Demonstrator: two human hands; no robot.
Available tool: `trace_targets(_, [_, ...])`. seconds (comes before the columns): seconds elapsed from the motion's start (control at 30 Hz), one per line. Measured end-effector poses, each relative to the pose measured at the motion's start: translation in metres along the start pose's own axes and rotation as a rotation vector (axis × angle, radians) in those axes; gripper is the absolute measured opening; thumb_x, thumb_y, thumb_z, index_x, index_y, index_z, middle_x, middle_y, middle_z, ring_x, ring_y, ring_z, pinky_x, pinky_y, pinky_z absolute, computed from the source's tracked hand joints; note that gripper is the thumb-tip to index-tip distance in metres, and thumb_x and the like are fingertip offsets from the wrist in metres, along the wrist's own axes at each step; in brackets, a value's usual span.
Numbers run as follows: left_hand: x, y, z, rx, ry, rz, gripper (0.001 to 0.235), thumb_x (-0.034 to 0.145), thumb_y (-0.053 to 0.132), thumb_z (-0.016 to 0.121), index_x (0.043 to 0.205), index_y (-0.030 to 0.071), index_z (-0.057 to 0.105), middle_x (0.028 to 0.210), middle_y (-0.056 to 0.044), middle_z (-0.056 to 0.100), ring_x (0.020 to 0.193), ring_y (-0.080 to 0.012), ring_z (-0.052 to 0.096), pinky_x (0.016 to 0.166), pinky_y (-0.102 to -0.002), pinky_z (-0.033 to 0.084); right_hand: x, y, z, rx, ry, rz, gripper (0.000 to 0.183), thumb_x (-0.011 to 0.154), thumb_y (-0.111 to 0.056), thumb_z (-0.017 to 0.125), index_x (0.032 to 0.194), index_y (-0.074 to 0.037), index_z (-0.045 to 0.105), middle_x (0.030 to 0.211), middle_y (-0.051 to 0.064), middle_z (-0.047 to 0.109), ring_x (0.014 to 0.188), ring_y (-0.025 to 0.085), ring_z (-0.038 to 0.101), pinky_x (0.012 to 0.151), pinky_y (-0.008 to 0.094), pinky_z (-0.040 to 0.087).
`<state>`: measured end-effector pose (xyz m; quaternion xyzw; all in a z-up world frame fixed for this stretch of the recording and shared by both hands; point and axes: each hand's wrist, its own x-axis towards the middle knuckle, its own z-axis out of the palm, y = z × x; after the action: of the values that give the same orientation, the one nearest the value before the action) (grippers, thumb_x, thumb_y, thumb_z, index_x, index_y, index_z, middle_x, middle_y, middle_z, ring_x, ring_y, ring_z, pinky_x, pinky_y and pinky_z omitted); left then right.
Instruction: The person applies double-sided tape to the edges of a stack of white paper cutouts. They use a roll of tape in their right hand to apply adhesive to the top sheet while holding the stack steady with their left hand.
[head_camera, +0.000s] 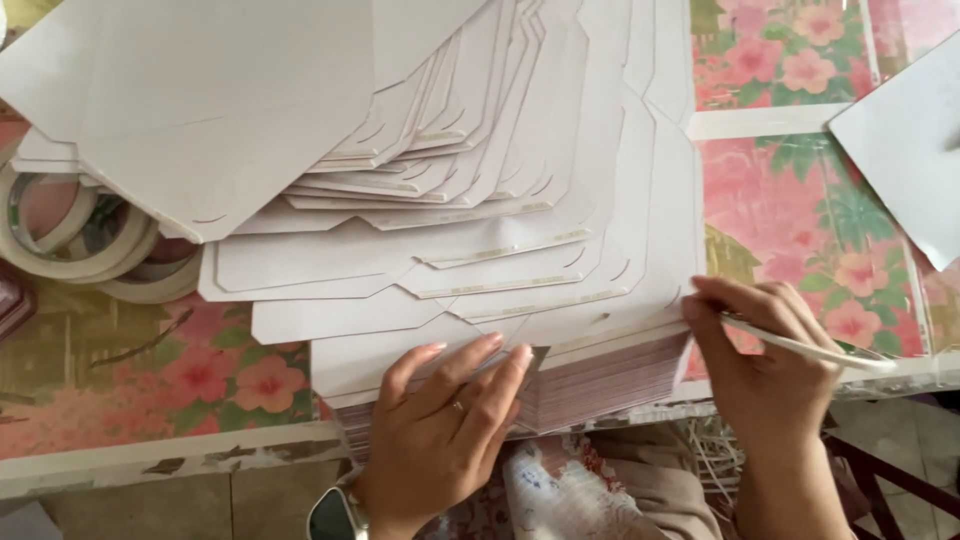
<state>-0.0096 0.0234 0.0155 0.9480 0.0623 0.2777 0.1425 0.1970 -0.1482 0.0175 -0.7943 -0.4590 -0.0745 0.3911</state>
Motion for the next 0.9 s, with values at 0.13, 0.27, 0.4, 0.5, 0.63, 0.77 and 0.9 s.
trace_targets(0.13, [0.007,0.016,0.002,0.017,0.045,-0.052,0.028,0.094,0.016,0.057,0.122,0.009,0.058,0.087,0.004,0.075,0.109,-0.0154,0.06,0.09,-0.038,0.037,0.0,0.011,0.002,-0.037,-0.033,-0.122,0.017,0.082,0.005,0.075,0.096,0.004,0.065,0.088,0.013,0.07,0.079,0.021,0.068,0.073,0.03,0.056])
trace_targets(0.27, [0.032,0.043,0.016,-0.108,0.021,-0.111,0.041,0.091,0.01,0.06,0.129,-0.001,0.049,0.113,-0.011,0.071,0.115,-0.022,0.064,0.106,-0.042,0.038,0.003,0.006,0.002,-0.05,-0.02,-0.108,0.01,0.085,0.001,0.072,0.093,-0.004,0.069,0.088,0.006,0.068,0.077,0.021,0.063,0.072,0.033,0.05])
trace_targets(0.4, [0.063,0.058,0.043,-0.262,0.009,0.035,0.049,0.101,-0.005,0.048,0.144,-0.005,0.025,0.114,-0.022,0.071,0.113,-0.0281,0.068,0.112,-0.041,0.048,0.011,0.006,-0.006,-0.093,-0.142,-0.126,0.008,0.087,-0.002,0.067,0.084,-0.006,0.061,0.086,0.006,0.066,0.077,0.024,0.059,0.071,0.034,0.047])
trace_targets(0.5, [0.069,0.048,0.033,-0.141,0.003,0.133,0.065,0.099,-0.004,0.068,0.147,0.009,0.026,0.136,-0.014,0.063,0.125,-0.0343,0.063,0.114,-0.045,0.049,0.023,-0.014,-0.02,0.047,-0.018,-0.112,0.003,0.087,0.0,0.066,0.089,0.001,0.068,0.088,0.009,0.069,0.077,0.021,0.064,0.074,0.033,0.047])
trace_targets(0.63, [0.064,0.022,0.022,-0.106,0.049,-0.029,0.045,0.087,-0.003,0.073,0.127,0.008,0.054,0.104,-0.018,0.07,0.09,-0.0258,0.072,0.072,-0.032,0.065,0.019,-0.008,-0.014,0.067,-0.063,-0.124,0.011,0.085,-0.005,0.067,0.095,-0.003,0.07,0.088,0.007,0.072,0.082,0.024,0.065,0.077,0.033,0.054])
trace_targets(0.77, [0.055,0.03,0.026,0.089,-0.021,-0.08,0.052,0.088,-0.007,0.064,0.135,0.003,0.045,0.121,-0.019,0.062,0.112,-0.03,0.059,0.099,-0.04,0.05,0.014,-0.008,-0.008,0.073,-0.07,-0.156,0.026,0.094,-0.01,0.047,0.108,0.002,0.065,0.106,0.015,0.069,0.096,0.027,0.066,0.082,0.037,0.048])
trace_targets(0.9, [0.056,0.048,0.034,0.059,-0.081,-0.17,0.046,0.098,0.037,0.045,0.127,0.003,0.055,0.128,-0.023,0.055,0.122,-0.0425,0.048,0.108,-0.055,0.036,-0.02,0.019,0.01,-0.045,0.078,-0.203,0.019,0.092,0.001,0.061,0.11,0.004,0.063,0.087,0.015,0.066,0.077,0.025,0.059,0.069,0.036,0.05])
